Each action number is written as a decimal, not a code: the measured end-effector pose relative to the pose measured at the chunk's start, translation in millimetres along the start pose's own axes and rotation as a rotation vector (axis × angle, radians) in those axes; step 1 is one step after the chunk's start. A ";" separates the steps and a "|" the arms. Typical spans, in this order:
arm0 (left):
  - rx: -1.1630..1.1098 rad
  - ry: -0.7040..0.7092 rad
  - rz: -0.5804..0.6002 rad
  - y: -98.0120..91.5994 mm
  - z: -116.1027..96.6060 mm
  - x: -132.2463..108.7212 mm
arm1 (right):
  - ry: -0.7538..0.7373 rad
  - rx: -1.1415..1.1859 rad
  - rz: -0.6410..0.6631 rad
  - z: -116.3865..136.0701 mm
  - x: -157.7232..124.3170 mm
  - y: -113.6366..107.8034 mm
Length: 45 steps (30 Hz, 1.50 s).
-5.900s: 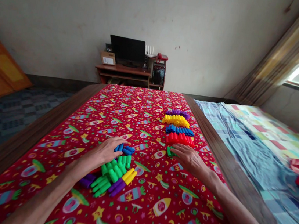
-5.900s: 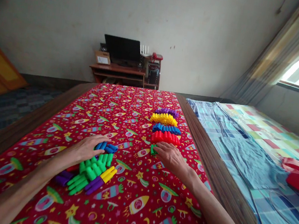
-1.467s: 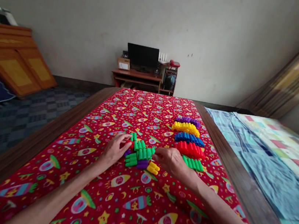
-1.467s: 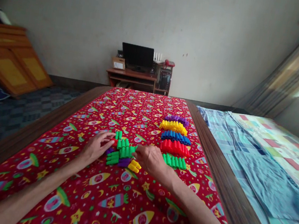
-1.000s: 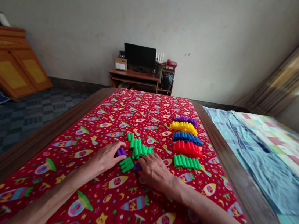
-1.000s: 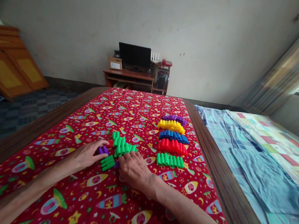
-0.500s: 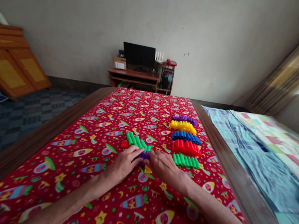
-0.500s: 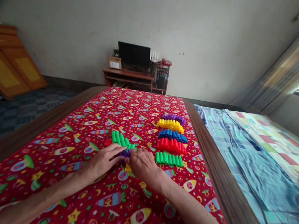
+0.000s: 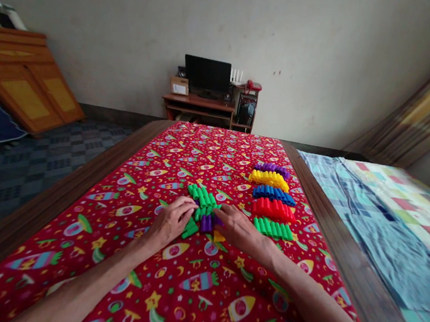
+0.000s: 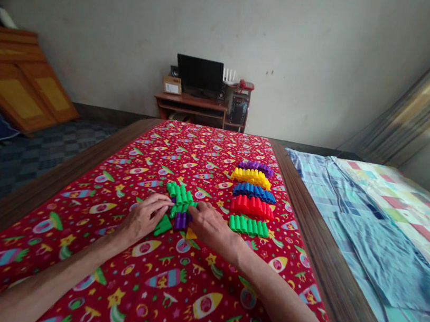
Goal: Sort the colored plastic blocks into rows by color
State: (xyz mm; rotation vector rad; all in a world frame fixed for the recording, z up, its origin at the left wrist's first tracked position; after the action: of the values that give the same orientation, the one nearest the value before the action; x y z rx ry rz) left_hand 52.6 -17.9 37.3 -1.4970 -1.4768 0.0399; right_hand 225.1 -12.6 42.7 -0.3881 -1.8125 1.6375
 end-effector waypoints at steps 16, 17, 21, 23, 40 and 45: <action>-0.026 -0.014 0.027 5.9 7.3 -3.1 | 0.051 -0.054 0.158 8.6 3.4 -8.1; -0.024 -0.016 0.028 6.1 8.3 -3.5 | 0.038 -0.046 0.147 9.6 2.4 -8.2; -0.032 -0.025 0.023 6.1 10.2 -5.3 | 0.030 -0.044 0.059 -4.3 4.7 -28.1; -0.037 -0.024 0.020 5.9 9.8 -5.9 | 0.088 -0.052 -0.006 -31.6 14.6 -52.9; -0.060 0.082 -0.030 8.1 18.7 -8.6 | 0.201 -0.412 0.290 -243.5 103.6 -27.6; -0.073 0.083 -0.034 9.7 19.9 -9.4 | 0.162 -0.389 0.338 -246.2 101.2 -15.2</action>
State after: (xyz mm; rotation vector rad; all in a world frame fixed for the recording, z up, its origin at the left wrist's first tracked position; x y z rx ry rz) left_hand 44.9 -11.1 15.5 -1.5131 -1.4504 -0.0965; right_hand 310.6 236.3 85.1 -1.0175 -2.0168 1.4038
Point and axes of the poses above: each hand's wrist, its own x-axis towards the middle knuckle, its own y-axis out of the palm, z = x × y, the point moved 6 cm from there along x, towards the middle knuckle, and after that the axes turned 9 degrees about -x, right-handed, at the moved point
